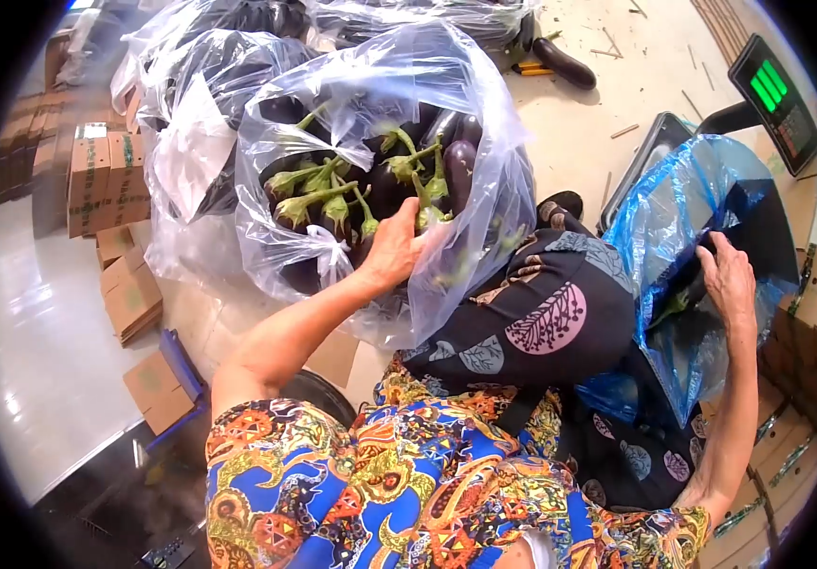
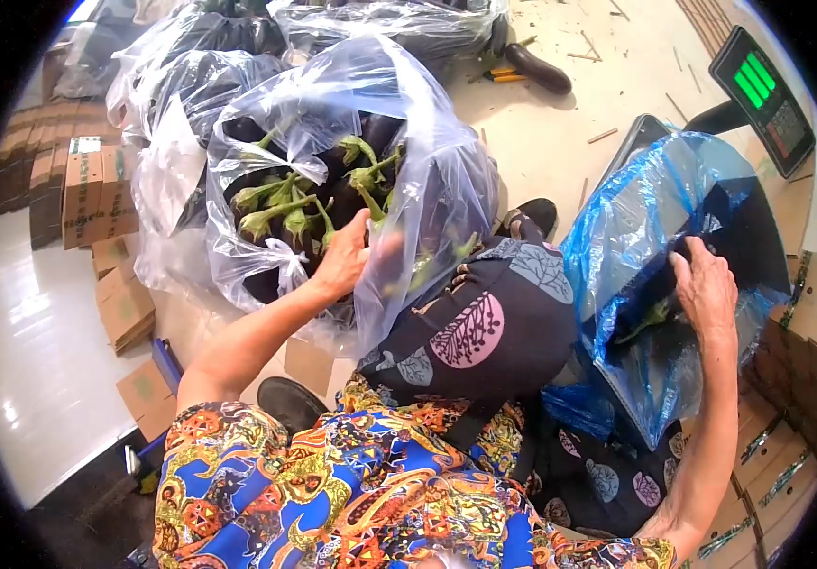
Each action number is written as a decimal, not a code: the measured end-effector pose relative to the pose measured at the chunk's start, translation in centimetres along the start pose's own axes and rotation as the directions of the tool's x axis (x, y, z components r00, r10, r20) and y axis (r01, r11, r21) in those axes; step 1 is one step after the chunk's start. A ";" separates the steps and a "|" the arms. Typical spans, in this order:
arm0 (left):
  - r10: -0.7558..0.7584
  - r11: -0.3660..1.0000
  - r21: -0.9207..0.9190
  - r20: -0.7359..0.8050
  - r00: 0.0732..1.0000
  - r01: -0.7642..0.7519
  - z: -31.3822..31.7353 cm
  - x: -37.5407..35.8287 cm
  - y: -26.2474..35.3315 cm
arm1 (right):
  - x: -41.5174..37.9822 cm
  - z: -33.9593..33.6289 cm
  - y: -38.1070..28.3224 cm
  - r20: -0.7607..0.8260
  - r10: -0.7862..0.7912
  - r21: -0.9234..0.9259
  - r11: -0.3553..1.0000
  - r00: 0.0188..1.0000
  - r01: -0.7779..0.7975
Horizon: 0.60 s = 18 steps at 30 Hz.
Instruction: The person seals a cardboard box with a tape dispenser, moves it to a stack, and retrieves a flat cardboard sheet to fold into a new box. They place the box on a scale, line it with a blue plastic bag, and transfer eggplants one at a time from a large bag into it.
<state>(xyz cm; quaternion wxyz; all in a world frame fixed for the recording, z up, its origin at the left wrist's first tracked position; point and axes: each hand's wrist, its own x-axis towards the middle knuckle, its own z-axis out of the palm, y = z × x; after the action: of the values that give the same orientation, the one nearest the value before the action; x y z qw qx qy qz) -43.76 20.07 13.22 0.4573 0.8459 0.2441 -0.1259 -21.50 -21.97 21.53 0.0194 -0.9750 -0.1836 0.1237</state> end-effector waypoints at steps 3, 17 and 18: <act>0.227 0.943 -0.164 -0.321 0.919 -0.290 -3.5 -0.4 4.8 | -1.4 -3.0 -1.0 -0.073 -0.069 0.153 0.985 0.995 0.079; 0.907 0.297 -0.651 -0.036 0.419 -0.699 -1.0 1.5 32.7 | -4.4 -16.6 -10.1 -0.092 -0.318 0.996 -0.030 0.944 0.087; 0.913 0.337 -0.627 0.036 0.407 -0.702 0.7 2.3 33.2 | -5.1 -16.5 -9.2 -0.042 -0.287 0.998 -0.057 0.957 0.027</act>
<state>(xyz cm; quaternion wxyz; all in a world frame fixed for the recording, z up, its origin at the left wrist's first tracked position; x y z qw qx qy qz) -24.22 4.80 35.47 0.7032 0.6477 -0.2915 0.0332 -25.24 -15.08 39.44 0.7108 -0.6172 -0.1501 0.3021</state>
